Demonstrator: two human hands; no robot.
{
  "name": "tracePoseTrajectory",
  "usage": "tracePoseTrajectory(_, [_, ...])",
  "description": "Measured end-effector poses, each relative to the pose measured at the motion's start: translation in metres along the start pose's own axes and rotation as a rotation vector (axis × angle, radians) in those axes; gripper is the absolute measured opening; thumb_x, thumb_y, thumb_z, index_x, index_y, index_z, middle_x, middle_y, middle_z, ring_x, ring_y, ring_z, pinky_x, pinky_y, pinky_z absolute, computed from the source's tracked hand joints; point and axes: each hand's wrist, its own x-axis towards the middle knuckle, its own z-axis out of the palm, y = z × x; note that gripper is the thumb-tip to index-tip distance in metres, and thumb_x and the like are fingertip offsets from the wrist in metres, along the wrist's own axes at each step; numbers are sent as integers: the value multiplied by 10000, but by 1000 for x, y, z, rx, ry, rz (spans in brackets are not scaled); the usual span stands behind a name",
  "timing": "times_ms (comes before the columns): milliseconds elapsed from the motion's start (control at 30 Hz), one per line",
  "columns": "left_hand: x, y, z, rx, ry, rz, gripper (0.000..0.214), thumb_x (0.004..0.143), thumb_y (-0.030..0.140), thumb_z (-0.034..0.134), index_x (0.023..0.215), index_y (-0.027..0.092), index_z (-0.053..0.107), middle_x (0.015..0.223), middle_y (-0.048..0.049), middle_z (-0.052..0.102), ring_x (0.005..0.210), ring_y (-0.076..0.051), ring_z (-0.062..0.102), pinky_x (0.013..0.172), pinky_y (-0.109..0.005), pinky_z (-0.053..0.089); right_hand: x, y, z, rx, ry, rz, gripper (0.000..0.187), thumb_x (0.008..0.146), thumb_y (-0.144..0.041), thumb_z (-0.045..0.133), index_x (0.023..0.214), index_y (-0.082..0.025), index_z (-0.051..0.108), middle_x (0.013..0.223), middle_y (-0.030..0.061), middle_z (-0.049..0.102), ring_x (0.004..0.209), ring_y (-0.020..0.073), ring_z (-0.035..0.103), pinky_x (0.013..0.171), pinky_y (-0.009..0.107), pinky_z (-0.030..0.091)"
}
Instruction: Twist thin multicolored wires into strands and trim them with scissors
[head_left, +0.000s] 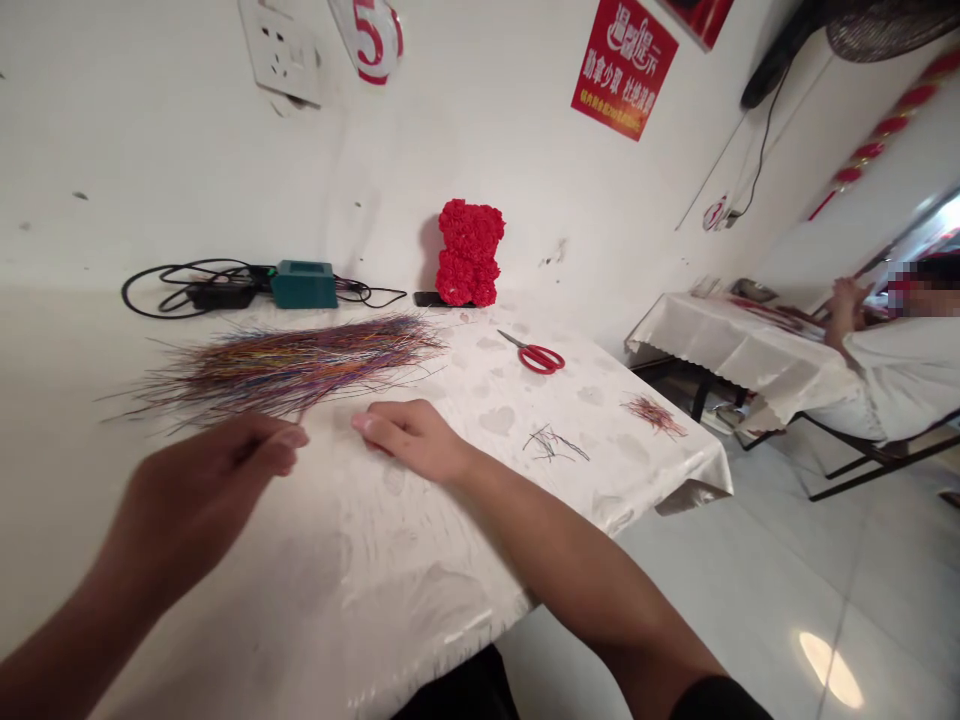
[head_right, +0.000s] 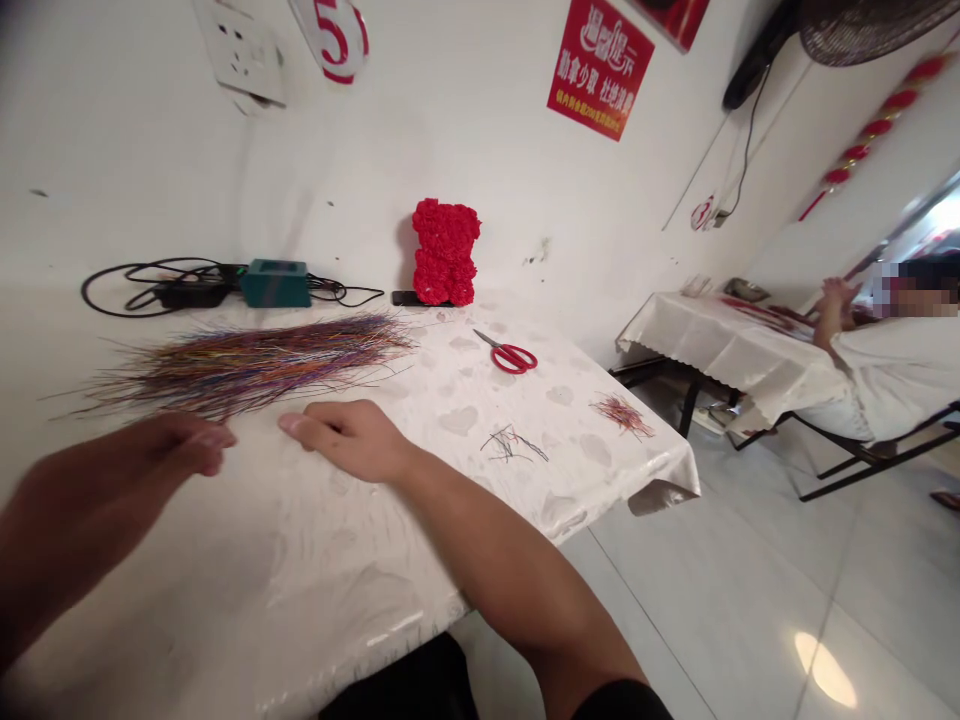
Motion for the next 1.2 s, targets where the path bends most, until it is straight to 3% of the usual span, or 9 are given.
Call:
tracePoseTrajectory(67, [-1, 29, 10, -102, -70, -59, 210, 843, 409, 534, 834, 228, 640, 751, 60, 659, 703, -142, 588, 629, -223, 405, -1, 3, 5, 58, -26, 5, 423, 957, -491, 493, 672, -180, 522, 616, -44, 451, 610, 108, 420, 602, 237, 346])
tracePoseTrajectory(167, [-7, 46, 27, -224, -100, 14, 270, 869, 425, 496, 756, 200, 592, 658, 46, 573, 638, -129, 517, 617, -232, 394, -1, 10, 7, 98, -13, 12, 429, 921, -475, 566, 630, -170, 490, 606, -48, 406, 593, 97, 384, 565, 230, 319])
tracePoseTrajectory(467, [-18, 30, 40, -450, -219, 4, 325, 911, 411, 472, 682, 181, 488, 643, 44, 477, 620, -112, 440, 598, -233, 356, -3, 9, 8, 193, -204, 151, 432, 904, -480, 599, 620, -167, 511, 487, -62, 427, 456, 80, 406, 468, 217, 329])
tracePoseTrajectory(667, [-18, 33, 38, -523, -228, -38, 276, 902, 372, 520, 705, 182, 552, 634, 46, 490, 615, -109, 437, 602, -238, 353, -2, 13, 9, 321, -197, 172, 414, 905, -439, 607, 611, -164, 513, 470, -67, 451, 395, 67, 410, 422, 205, 347])
tracePoseTrajectory(833, [-16, 35, 33, -622, -277, 30, 190, 922, 334, 536, 853, 193, 643, 834, 13, 667, 803, -134, 595, 744, -253, 438, -2, 15, 9, 379, -158, 159, 427, 919, -418, 604, 591, -160, 518, 459, -63, 474, 382, 67, 427, 416, 207, 350])
tracePoseTrajectory(1033, [-15, 30, 30, -662, -278, 136, 132, 906, 281, 578, 899, 190, 674, 888, 1, 689, 803, -119, 602, 732, -235, 462, -3, 14, 7, 419, -151, 162, 446, 925, -380, 618, 555, -155, 512, 432, -62, 473, 385, 70, 458, 450, 214, 368])
tracePoseTrajectory(1200, [-16, 27, 27, -646, -321, 134, 187, 921, 309, 568, 871, 178, 693, 887, -19, 694, 808, -136, 607, 741, -262, 466, -4, 15, 5, 433, -188, 160, 435, 926, -381, 626, 570, -149, 529, 455, -58, 490, 382, 71, 476, 433, 213, 364])
